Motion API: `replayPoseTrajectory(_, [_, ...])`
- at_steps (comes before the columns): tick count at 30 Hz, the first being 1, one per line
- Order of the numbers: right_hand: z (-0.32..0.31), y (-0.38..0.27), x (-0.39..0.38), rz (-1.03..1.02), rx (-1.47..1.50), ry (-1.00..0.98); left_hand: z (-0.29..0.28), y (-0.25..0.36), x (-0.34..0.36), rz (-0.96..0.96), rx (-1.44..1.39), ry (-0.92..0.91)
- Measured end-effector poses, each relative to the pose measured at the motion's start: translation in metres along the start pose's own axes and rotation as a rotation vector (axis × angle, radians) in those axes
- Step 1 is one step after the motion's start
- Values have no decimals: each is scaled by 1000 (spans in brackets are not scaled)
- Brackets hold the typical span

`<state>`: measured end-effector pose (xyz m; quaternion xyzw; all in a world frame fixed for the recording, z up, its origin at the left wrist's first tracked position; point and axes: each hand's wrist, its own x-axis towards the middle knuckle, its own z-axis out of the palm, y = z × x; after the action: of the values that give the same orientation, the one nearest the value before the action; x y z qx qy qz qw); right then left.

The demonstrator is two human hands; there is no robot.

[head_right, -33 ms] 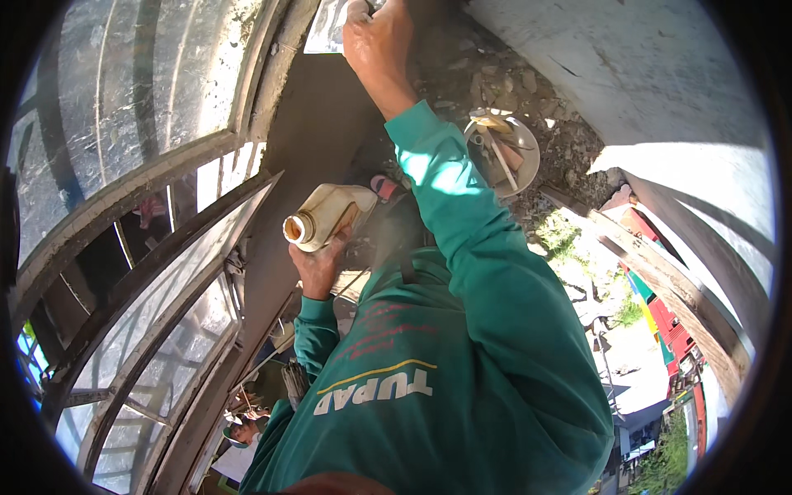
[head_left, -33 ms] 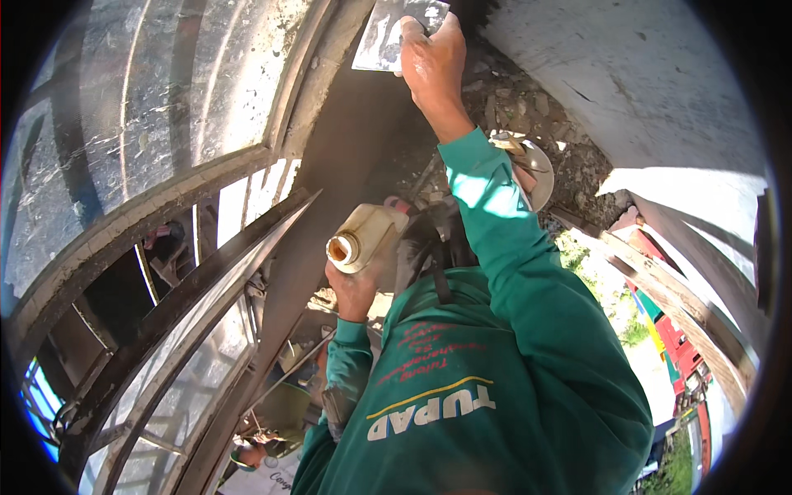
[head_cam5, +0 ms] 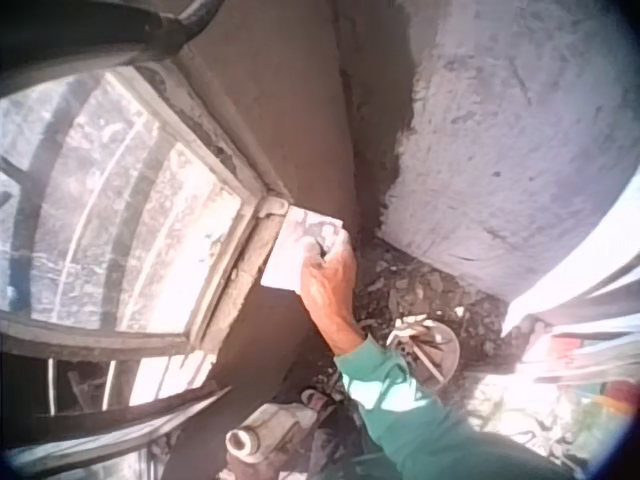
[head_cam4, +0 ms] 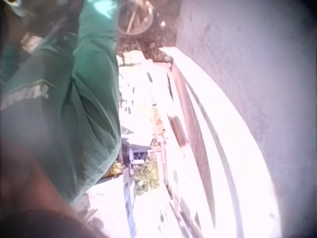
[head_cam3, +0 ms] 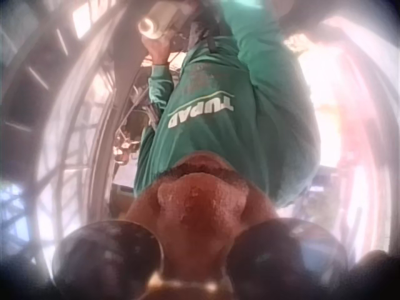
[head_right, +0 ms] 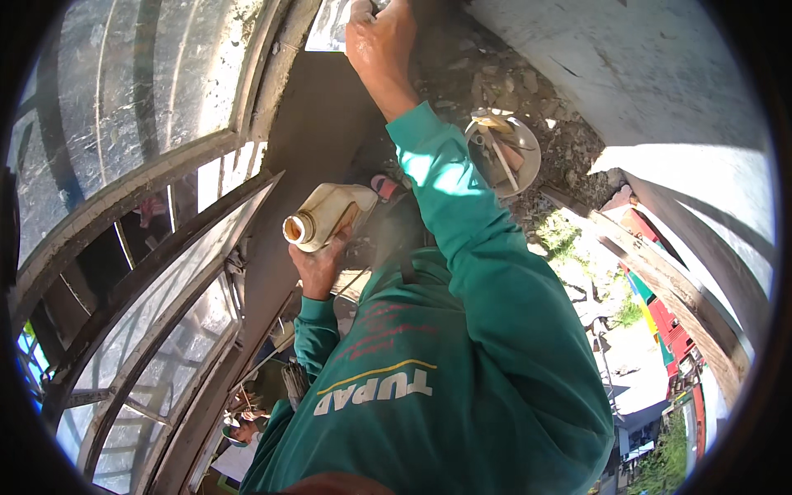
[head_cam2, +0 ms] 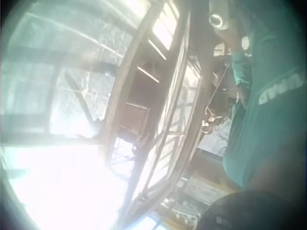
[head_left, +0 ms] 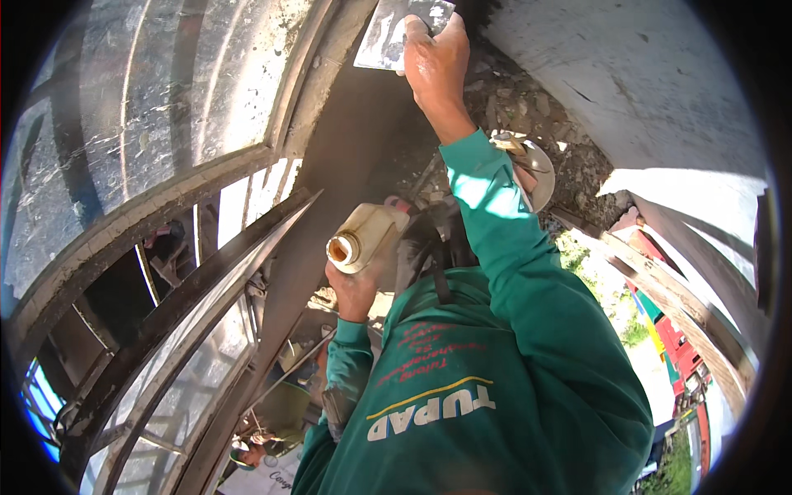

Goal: Applying putty or cement to a wall around a window frame using a spatula.

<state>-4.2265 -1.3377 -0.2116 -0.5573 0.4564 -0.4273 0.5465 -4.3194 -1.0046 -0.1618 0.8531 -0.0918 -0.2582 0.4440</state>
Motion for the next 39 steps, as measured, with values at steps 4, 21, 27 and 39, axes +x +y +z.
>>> replayPoseTrajectory(4, [-2, 0, 0, -6, -40, -32, -3, 3, 5, 4, -24, -7])
replayPoseTrajectory(21, [-8, 18, -2, -44, -51, -68, 0, 2, 16, 2, -13, -34])
replayPoseTrajectory(27, [-12, 5, -5, 10, -61, -100, -1, -3, 17, 5, -1, -42])
replayPoseTrajectory(39, [-10, 3, -3, 60, -44, -97, 7, 11, 17, -1, -24, -36])
